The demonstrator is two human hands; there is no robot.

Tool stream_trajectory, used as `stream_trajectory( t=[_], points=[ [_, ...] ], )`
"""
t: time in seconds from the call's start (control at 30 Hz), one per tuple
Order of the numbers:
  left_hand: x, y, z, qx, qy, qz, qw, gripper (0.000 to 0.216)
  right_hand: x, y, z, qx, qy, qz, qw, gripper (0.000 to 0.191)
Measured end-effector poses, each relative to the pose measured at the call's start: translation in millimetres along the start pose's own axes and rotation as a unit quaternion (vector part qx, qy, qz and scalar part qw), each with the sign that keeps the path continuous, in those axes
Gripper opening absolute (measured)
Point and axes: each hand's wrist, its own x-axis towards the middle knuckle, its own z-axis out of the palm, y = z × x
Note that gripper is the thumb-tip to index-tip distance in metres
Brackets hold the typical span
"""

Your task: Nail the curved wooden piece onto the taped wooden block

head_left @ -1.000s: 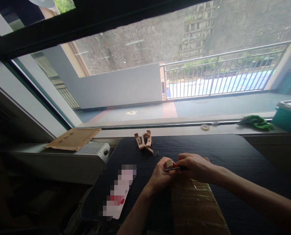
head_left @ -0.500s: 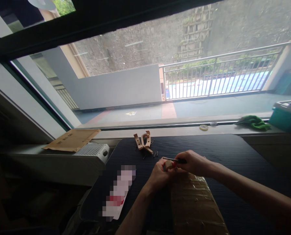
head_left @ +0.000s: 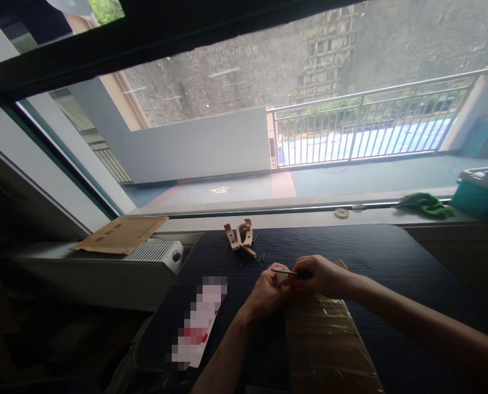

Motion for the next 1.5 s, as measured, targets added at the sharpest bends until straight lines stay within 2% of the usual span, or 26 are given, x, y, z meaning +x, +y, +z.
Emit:
stream_trajectory(
  t=[0.13, 0.27, 0.33, 0.47, 0.7, 1.23, 1.5],
  points=[
    [1, 2, 0, 0.003, 0.001, -0.005, 1.0, 0.026, -1, -3, -3, 0.002, 0.004, -0.007, 1.0, 0.025],
    [1, 9, 1, 0.057, -0.003, 0.003, 0.998, 0.016, -13, -8, -29, 0.002, 0.019, 0.017, 1.0, 0.032],
    [1, 11, 2, 0.076, 0.009, 0.009, 0.997, 0.013, -22, -11, -47, -0.047, 0.036, 0.007, 0.998, 0.035],
    [4, 7, 2, 0.106, 0.026, 0.018, 0.994, 0.014, -37, -25, -69, -0.165, -0.006, -0.045, 0.985, 0.039],
    [9, -4, -1, 0.089, 0.025, 0.018, 0.996, 0.018, -29, -53, -65, -0.282, -0.079, -0.076, 0.953, 0.023],
    [7, 3, -1, 0.109, 0.015, 0.0, 0.994, 0.019, -11, -57, -68, -0.285, -0.131, -0.094, 0.945, 0.022],
    [12, 4, -6, 0.09, -0.028, 0.016, 0.995, 0.021, 7, -84, -73, -0.368, -0.198, -0.057, 0.906, 0.025]
  ],
)
